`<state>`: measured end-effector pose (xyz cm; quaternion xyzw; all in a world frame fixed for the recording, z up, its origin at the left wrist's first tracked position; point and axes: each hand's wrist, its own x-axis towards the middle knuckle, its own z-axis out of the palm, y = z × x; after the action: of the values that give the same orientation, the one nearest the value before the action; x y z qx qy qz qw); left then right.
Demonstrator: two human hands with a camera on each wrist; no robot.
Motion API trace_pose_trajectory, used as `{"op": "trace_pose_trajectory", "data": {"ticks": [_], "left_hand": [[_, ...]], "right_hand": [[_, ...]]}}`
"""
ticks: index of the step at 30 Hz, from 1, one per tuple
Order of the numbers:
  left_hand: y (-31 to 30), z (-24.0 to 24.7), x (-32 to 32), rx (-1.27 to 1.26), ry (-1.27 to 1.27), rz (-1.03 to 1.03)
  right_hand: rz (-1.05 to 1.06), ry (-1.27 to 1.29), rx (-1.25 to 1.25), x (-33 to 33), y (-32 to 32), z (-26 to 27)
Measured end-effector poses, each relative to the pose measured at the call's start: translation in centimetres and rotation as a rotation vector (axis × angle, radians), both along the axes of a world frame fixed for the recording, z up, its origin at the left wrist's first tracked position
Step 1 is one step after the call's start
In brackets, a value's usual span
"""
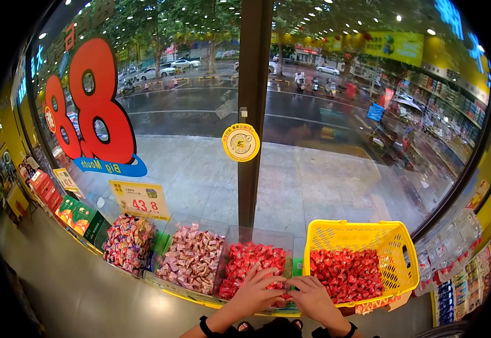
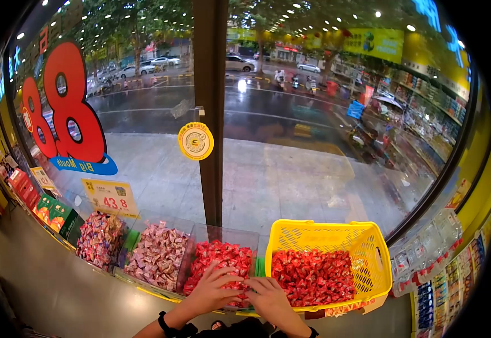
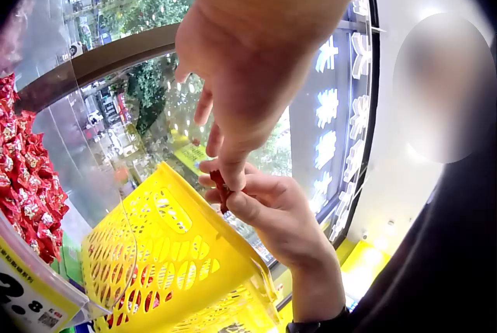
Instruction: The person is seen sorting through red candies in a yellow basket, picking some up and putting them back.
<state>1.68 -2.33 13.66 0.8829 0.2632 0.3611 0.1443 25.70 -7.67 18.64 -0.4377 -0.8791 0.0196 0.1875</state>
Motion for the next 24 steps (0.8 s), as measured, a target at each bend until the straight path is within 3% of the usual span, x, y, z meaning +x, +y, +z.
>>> {"op": "trace_pose_trajectory", "data": {"ticks": [6, 10, 14, 20, 24], "left_hand": [[1.0, -2.4, -2.1, -0.014, 0.04, 0.227], [1.6, -7.5, -2.8, -0.014, 0.209, 0.391], [1.1, -8.2, -2.1, -0.013, 0.366, 0.495], [1.1, -0.4, 1.4, 0.011, 0.085, 0.365], [0.6, 4.4, 5.7, 0.017, 0.053, 0.218]], "right_hand": [[-0.125, 0.126, -0.032, 1.0, -0.8, 0.9], [-0.139, 0.118, -0.057, 3.4, -1.0, 0.5], [-0.136, 0.12, -0.027, 4.6, -0.8, 0.4], [-0.129, 0.153, -0.014, 6.4, -1.0, 1.3], [-0.119, 0.136, 0.016, 9.9, -1.1, 1.8]]}}
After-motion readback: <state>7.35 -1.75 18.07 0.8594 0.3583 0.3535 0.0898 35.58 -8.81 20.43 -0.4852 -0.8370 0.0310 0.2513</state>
